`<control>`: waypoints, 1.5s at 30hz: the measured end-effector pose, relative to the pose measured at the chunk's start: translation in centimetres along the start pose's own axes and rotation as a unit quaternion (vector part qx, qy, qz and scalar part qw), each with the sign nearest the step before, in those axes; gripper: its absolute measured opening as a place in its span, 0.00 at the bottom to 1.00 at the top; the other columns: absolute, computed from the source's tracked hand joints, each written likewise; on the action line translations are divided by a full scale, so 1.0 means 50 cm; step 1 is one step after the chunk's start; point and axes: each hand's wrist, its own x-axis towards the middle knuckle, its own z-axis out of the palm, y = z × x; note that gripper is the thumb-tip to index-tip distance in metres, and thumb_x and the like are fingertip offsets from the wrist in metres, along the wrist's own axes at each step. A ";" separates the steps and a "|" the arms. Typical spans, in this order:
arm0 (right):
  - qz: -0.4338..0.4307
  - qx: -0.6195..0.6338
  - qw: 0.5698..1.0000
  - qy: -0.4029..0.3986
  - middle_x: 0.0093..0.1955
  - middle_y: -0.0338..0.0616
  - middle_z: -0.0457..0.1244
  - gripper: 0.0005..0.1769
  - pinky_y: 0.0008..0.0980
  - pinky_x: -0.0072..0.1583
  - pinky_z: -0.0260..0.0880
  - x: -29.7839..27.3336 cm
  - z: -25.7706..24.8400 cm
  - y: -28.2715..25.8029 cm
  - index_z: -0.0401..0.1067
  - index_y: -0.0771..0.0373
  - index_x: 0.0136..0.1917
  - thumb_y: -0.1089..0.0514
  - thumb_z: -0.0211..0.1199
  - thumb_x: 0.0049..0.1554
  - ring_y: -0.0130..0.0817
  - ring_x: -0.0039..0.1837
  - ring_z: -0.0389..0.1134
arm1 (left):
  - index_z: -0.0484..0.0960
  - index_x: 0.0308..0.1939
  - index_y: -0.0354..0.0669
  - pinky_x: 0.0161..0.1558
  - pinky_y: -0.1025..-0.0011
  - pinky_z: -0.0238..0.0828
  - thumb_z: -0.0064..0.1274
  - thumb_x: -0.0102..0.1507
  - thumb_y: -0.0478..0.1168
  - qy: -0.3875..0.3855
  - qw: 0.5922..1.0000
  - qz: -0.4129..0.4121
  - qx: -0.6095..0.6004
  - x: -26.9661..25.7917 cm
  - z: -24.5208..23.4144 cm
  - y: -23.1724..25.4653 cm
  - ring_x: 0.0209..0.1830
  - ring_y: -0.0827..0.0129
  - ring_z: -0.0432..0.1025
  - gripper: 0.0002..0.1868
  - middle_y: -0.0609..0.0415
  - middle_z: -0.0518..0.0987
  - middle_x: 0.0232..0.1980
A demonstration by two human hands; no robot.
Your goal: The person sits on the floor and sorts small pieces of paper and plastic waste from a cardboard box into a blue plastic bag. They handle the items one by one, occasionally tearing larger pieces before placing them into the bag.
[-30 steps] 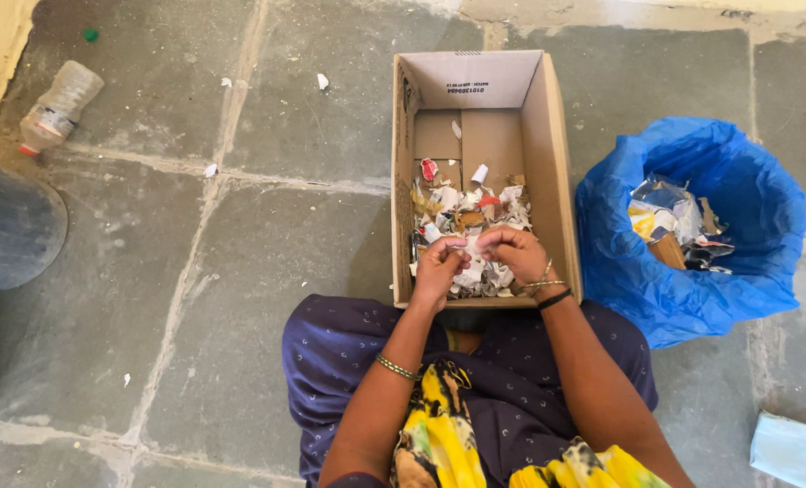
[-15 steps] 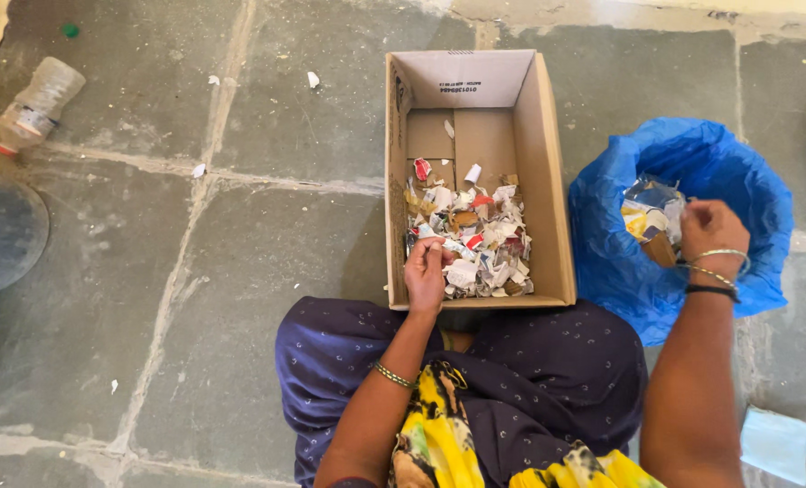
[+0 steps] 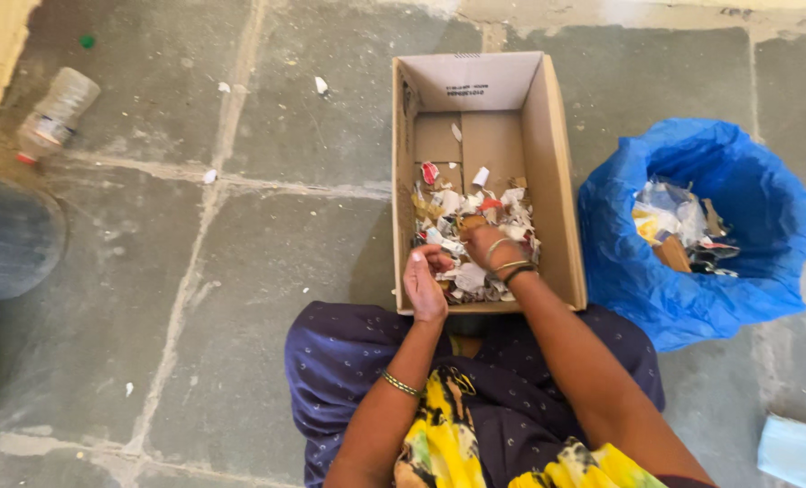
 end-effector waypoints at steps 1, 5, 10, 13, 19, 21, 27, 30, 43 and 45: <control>0.010 -0.021 1.000 0.004 0.52 0.55 0.70 0.13 0.47 0.57 0.71 0.025 0.034 0.001 0.79 0.56 0.51 0.52 0.65 0.54 0.53 0.54 0.71 | 0.78 0.49 0.34 0.39 0.73 0.71 0.35 0.76 0.51 0.008 1.000 -0.001 -0.005 0.006 -0.003 -0.004 0.33 0.72 0.73 0.23 0.53 0.79 0.33; 0.057 0.021 0.998 -0.001 0.49 0.53 0.70 0.14 0.45 0.55 0.72 0.067 0.092 0.033 0.82 0.58 0.46 0.52 0.71 0.47 0.51 0.52 0.72 | 0.79 0.48 0.35 0.37 0.74 0.69 0.35 0.75 0.52 0.028 0.999 -0.014 -0.017 0.015 -0.010 -0.021 0.31 0.72 0.72 0.24 0.53 0.79 0.32; 0.018 0.282 0.958 0.059 0.41 0.44 0.71 0.11 0.35 0.49 0.72 0.029 0.043 0.116 0.80 0.62 0.46 0.54 0.69 0.53 0.34 0.44 0.72 | 0.79 0.46 0.36 0.36 0.75 0.68 0.40 0.74 0.47 0.041 0.998 -0.053 0.000 0.022 -0.013 -0.030 0.30 0.74 0.71 0.18 0.55 0.79 0.32; 0.067 0.387 0.919 0.036 0.38 0.38 0.69 0.09 0.29 0.44 0.68 -0.040 -0.017 0.152 0.78 0.62 0.48 0.56 0.68 0.56 0.25 0.41 0.68 | 0.79 0.48 0.38 0.37 0.78 0.68 0.46 0.72 0.43 0.022 0.997 -0.063 0.042 0.028 -0.008 -0.033 0.32 0.77 0.70 0.12 0.57 0.78 0.34; 0.030 0.485 0.874 -0.006 0.36 0.32 0.64 0.08 0.23 0.39 0.60 -0.130 -0.059 0.119 0.76 0.61 0.51 0.62 0.68 0.56 0.19 0.37 0.60 | 0.80 0.51 0.39 0.34 0.79 0.62 0.53 0.69 0.39 -0.107 0.978 -0.136 0.115 0.029 0.003 -0.033 0.34 0.79 0.66 0.10 0.59 0.77 0.38; 0.061 0.434 0.899 -0.010 0.31 0.35 0.58 0.07 0.25 0.36 0.54 -0.137 -0.059 0.106 0.77 0.62 0.50 0.64 0.68 0.57 0.23 0.33 0.55 | 0.80 0.53 0.39 0.34 0.77 0.62 0.54 0.69 0.39 -0.148 0.967 -0.148 0.147 0.026 0.012 -0.030 0.32 0.77 0.65 0.11 0.57 0.77 0.37; -0.035 0.596 0.801 -0.034 0.39 0.34 0.65 0.10 0.21 0.40 0.62 -0.140 -0.045 0.080 0.76 0.64 0.51 0.69 0.55 0.59 0.19 0.38 0.62 | 0.80 0.51 0.41 0.37 0.79 0.67 0.50 0.69 0.42 -0.150 0.954 -0.198 0.169 0.025 0.022 -0.002 0.38 0.78 0.73 0.12 0.58 0.82 0.41; -0.123 0.531 0.837 0.039 0.49 0.41 0.70 0.11 0.24 0.51 0.69 -0.142 -0.071 0.071 0.79 0.68 0.50 0.71 0.55 0.61 0.24 0.48 0.69 | 0.80 0.52 0.41 0.36 0.79 0.66 0.49 0.69 0.41 -0.151 0.959 -0.189 0.146 0.023 0.016 -0.010 0.37 0.78 0.72 0.11 0.58 0.81 0.40; 0.144 0.018 0.854 0.499 0.52 0.51 0.68 0.10 0.38 0.54 0.69 -0.409 -0.349 0.342 0.79 0.62 0.54 0.68 0.71 0.59 0.44 0.51 0.69 | 0.80 0.50 0.40 0.37 0.79 0.66 0.49 0.71 0.40 -0.120 0.971 -0.163 0.127 0.028 0.000 -0.040 0.36 0.77 0.71 0.09 0.57 0.81 0.38; 0.192 -0.053 0.894 0.402 0.48 0.54 0.66 0.14 0.43 0.53 0.68 -0.425 -0.356 0.382 0.80 0.61 0.55 0.66 0.72 0.55 0.49 0.50 0.68 | 0.80 0.51 0.41 0.37 0.79 0.65 0.48 0.71 0.39 -0.086 0.977 -0.155 0.118 0.026 0.004 -0.034 0.35 0.78 0.71 0.09 0.58 0.80 0.38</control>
